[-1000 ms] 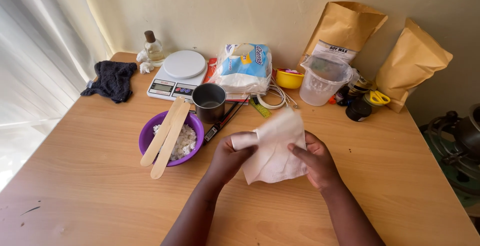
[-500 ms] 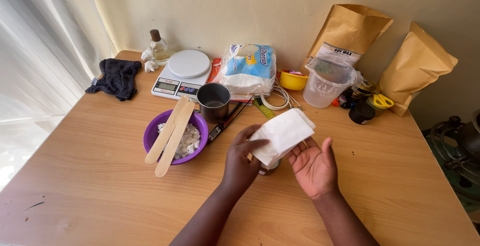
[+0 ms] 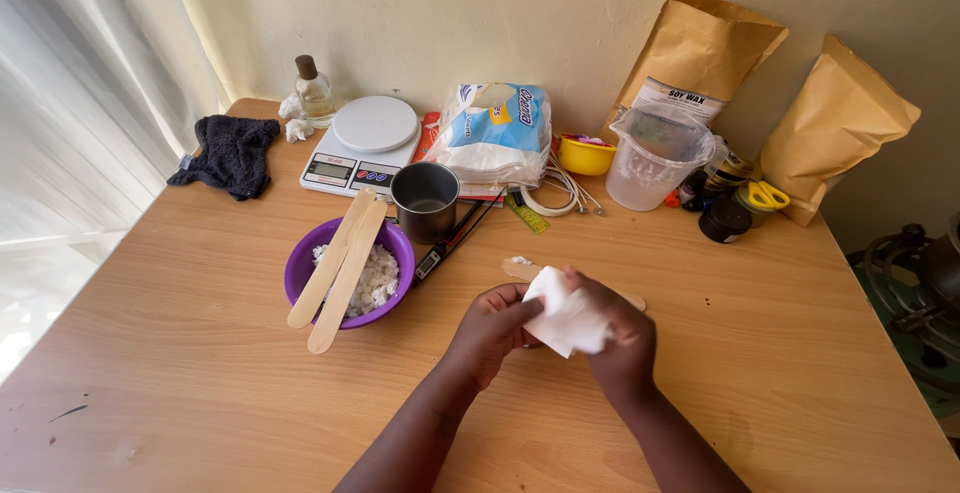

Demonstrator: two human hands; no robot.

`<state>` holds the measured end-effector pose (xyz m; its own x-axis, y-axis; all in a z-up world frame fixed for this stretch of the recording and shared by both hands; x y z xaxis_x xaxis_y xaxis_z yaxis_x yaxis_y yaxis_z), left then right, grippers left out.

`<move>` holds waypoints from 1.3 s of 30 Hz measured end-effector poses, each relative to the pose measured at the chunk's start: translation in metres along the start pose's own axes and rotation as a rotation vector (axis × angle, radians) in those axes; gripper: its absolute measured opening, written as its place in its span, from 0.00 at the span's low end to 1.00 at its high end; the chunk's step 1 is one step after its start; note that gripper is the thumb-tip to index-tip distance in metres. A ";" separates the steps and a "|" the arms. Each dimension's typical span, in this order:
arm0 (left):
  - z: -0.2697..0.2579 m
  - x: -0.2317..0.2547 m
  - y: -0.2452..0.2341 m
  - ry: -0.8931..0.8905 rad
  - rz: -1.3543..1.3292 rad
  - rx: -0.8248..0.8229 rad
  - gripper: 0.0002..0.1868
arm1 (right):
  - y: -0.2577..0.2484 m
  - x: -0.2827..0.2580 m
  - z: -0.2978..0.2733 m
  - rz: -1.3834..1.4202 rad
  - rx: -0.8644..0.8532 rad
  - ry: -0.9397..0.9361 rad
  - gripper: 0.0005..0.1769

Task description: Preparing a small candle by scraping wax into a jar, cleaning the container, and stirring the mixture with a wooden stick.

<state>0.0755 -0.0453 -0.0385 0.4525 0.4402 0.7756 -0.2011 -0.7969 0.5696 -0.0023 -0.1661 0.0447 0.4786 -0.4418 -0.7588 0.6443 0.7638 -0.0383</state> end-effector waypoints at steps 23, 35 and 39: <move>-0.018 0.052 -0.006 0.530 1.326 0.032 0.53 | -0.022 0.048 -0.002 0.171 0.491 0.375 0.23; -0.027 0.059 0.009 0.881 0.946 0.164 0.29 | 0.021 -0.020 -0.029 -0.431 -0.046 -0.600 0.32; -0.031 0.062 0.009 0.975 0.968 0.210 0.20 | 0.038 -0.020 -0.039 -0.605 -0.128 -0.518 0.30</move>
<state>0.0749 -0.0126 0.0237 -0.5897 -0.2786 0.7581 0.0897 -0.9554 -0.2813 -0.0108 -0.1101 0.0331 0.3043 -0.9342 -0.1859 0.8221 0.3562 -0.4442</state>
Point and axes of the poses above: each hand's wrist, its own z-axis towards the middle knuckle, its own y-axis out of the palm, x = y × z, the point moved 6 cm from there along z, towards the middle knuckle, and after that the axes turned 14 degrees about x, right-handed, at the moved point
